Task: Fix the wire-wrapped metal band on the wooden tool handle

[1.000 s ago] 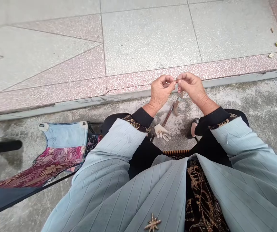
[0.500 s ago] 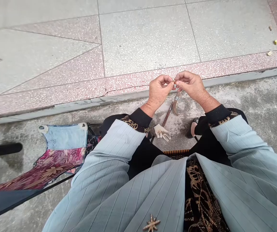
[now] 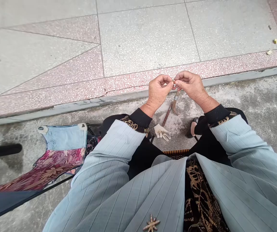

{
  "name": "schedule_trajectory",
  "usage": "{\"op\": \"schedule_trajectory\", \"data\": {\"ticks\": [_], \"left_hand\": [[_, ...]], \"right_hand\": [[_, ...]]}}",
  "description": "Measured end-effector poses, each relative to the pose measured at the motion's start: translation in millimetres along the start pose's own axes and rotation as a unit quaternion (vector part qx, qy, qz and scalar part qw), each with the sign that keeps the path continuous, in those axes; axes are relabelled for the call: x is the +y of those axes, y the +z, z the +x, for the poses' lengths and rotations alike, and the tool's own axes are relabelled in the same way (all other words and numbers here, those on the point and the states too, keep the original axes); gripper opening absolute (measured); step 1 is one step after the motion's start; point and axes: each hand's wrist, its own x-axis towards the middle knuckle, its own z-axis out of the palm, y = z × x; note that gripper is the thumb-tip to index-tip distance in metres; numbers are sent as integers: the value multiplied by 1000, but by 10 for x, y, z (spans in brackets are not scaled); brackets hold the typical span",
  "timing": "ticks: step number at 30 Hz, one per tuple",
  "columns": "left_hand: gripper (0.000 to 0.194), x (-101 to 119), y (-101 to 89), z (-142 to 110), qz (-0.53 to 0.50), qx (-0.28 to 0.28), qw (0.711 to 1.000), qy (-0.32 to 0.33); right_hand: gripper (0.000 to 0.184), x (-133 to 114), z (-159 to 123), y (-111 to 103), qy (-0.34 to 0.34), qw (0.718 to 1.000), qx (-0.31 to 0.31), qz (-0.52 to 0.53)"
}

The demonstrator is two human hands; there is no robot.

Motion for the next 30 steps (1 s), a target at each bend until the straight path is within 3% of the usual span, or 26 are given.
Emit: {"op": "schedule_trajectory", "data": {"ticks": [13,23,30], "left_hand": [[18,71,10,-44,-16,-17,1000,-9],[18,68,40,-58,-56,12,998,-34],[22,123,-33,-37,-45,-25,998,-26]], "right_hand": [[19,-72,58,-119,16,998,-57,5],[29,-97,28,-59,-114,981,5,-159],[30,-119,23,-130,-62,993,-46,-87]]}}
